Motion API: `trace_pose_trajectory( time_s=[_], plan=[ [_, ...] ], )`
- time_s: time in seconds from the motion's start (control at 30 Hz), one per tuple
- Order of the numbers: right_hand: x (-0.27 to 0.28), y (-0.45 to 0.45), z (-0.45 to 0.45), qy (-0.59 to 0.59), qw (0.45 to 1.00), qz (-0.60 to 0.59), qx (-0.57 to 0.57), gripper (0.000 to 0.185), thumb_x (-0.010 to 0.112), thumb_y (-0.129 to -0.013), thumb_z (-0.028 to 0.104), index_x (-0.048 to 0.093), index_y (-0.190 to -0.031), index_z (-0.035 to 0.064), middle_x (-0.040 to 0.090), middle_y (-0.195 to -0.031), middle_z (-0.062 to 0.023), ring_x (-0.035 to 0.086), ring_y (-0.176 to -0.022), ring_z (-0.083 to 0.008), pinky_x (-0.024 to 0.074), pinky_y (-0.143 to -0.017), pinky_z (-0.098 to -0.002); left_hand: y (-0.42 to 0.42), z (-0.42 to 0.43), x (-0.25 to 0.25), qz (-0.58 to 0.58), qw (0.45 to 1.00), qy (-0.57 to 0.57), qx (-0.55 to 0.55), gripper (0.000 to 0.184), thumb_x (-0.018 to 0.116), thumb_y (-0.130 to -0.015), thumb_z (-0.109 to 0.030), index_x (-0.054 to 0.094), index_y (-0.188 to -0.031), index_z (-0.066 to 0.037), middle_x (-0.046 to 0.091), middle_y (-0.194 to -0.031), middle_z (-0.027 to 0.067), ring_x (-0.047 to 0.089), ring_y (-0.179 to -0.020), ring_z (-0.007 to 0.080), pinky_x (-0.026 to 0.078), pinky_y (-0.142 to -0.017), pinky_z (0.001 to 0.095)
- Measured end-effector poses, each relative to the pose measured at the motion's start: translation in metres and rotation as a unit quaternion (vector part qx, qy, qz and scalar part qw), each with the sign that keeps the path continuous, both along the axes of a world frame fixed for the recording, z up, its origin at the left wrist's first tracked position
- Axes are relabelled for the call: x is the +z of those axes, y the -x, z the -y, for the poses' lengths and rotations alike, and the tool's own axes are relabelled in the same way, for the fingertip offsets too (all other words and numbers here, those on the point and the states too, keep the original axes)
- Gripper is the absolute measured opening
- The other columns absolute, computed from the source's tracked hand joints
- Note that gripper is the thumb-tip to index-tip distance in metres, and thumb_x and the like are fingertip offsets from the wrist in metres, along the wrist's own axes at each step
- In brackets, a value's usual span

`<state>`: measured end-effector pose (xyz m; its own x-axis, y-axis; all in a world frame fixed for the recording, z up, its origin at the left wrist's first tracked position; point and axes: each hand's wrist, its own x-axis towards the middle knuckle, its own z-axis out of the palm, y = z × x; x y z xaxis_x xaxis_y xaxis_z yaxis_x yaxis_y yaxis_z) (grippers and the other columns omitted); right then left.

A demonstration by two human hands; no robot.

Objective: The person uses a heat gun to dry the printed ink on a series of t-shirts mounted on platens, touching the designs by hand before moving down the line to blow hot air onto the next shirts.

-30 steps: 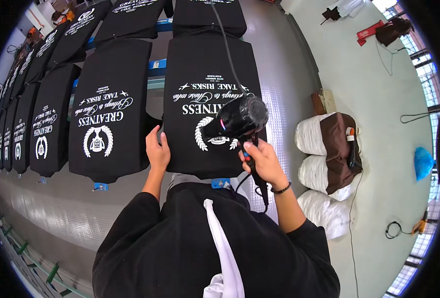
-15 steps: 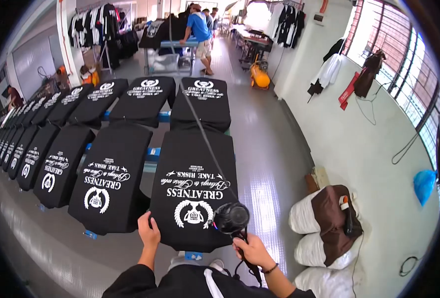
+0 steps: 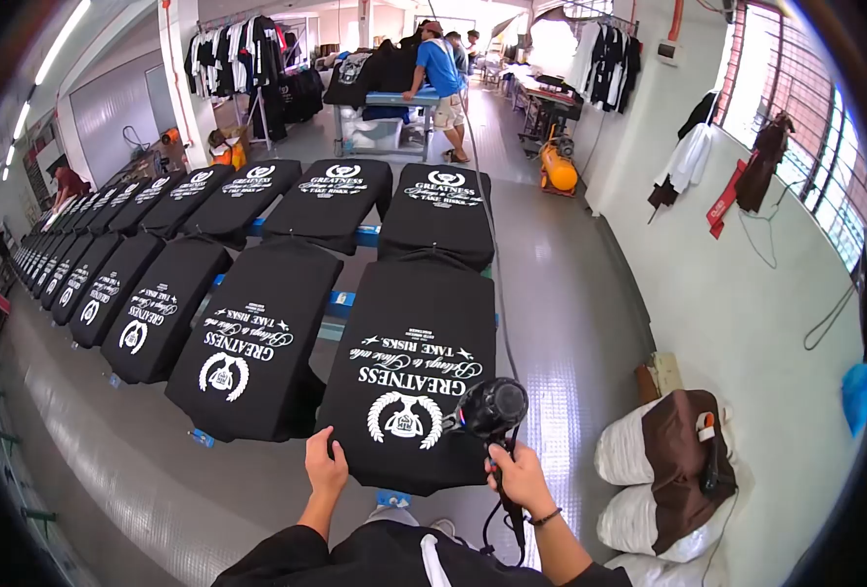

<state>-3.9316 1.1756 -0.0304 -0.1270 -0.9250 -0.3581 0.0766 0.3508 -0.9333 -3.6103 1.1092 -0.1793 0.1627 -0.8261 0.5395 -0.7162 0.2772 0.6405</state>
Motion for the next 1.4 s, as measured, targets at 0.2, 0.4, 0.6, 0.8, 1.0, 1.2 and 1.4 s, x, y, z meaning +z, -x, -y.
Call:
trace_pose_trajectory(
  time_s=[0.2, 0.4, 0.6, 0.8, 1.0, 1.2, 1.4],
  plan=[
    [0.008, -0.022, 0.037, 0.007, 1.0, -0.015, 0.015, 0.025, 0.057, -0.098, 0.023, 0.055, -0.09, -0.001, 0.057, -0.068, -0.0052, 0.053, -0.048, -0.0127, 0.0419, -0.044, -0.0279, -0.016, 0.023, -0.004, -0.011, 1.0, -0.018, -0.003, 0.03, 0.06, -0.083, -0.001, 0.061, -0.113, 0.0, 0.064, -0.108, 0.0169, 0.06, -0.103, 0.0349, 0.048, -0.091, 0.0401],
    [0.006, -0.054, 0.074, 0.008, 0.998, -0.002, 0.059, 0.022, 0.054, -0.1, 0.022, 0.053, -0.097, 0.0003, 0.055, -0.07, -0.0049, 0.051, -0.049, -0.0132, 0.0417, -0.046, -0.0277, -0.034, 0.037, -0.009, -0.04, 0.999, -0.014, 0.002, 0.029, 0.059, -0.083, 0.001, 0.061, -0.112, -0.001, 0.063, -0.111, 0.0173, 0.059, -0.104, 0.0351, 0.047, -0.092, 0.0402],
    [0.009, -0.099, 0.098, 0.019, 0.995, 0.037, 0.088, 0.022, 0.054, -0.1, 0.022, 0.051, -0.095, 0.0011, 0.055, -0.072, -0.0055, 0.05, -0.049, -0.0122, 0.0411, -0.046, -0.0269, -0.055, 0.04, -0.006, -0.043, 0.999, -0.002, 0.013, 0.027, 0.058, -0.085, 0.004, 0.062, -0.112, 0.001, 0.064, -0.109, 0.0167, 0.061, -0.102, 0.0334, 0.048, -0.089, 0.0383],
    [0.021, -0.105, 0.088, -0.029, 0.987, -0.035, 0.156, 0.026, 0.055, -0.099, 0.025, 0.054, -0.087, 0.0024, 0.053, -0.065, -0.0031, 0.05, -0.047, -0.0107, 0.0399, -0.045, -0.0257, -0.06, 0.06, -0.006, -0.078, 0.997, 0.015, -0.005, 0.027, 0.057, -0.082, 0.005, 0.062, -0.109, 0.001, 0.064, -0.107, 0.0167, 0.061, -0.1, 0.0347, 0.049, -0.089, 0.0402],
    [0.038, -0.071, 0.052, -0.057, 0.979, -0.092, 0.175, 0.029, 0.049, -0.098, 0.026, 0.057, -0.087, 0.0004, 0.058, -0.064, -0.0063, 0.053, -0.051, -0.0137, 0.0415, -0.051, -0.028, -0.056, 0.079, -0.009, -0.078, 0.997, 0.022, -0.007, 0.026, 0.058, -0.079, 0.004, 0.063, -0.105, 0.0, 0.064, -0.106, 0.0176, 0.061, -0.101, 0.036, 0.05, -0.088, 0.0405],
    [0.069, -0.065, 0.029, -0.045, 0.99, -0.132, -0.018, 0.035, 0.054, -0.099, 0.025, 0.054, -0.07, 0.0053, 0.049, -0.057, -0.0001, 0.046, -0.047, -0.0109, 0.0379, -0.045, -0.0261, -0.042, 0.09, -0.01, -0.065, 0.997, 0.004, -0.041, 0.027, 0.06, -0.079, 0.001, 0.063, -0.105, -0.002, 0.066, -0.104, 0.0145, 0.061, -0.101, 0.0341, 0.051, -0.087, 0.0401],
    [0.047, -0.037, 0.032, -0.025, 0.987, -0.125, -0.094, 0.036, 0.056, -0.098, 0.029, 0.056, -0.069, 0.0066, 0.049, -0.056, 0.0014, 0.046, -0.045, -0.01, 0.0371, -0.043, -0.0268, -0.027, 0.092, -0.013, -0.069, 0.996, 0.001, -0.062, 0.028, 0.06, -0.078, 0.001, 0.063, -0.105, -0.002, 0.066, -0.105, 0.0134, 0.061, -0.102, 0.0342, 0.051, -0.089, 0.0404]
  ],
)
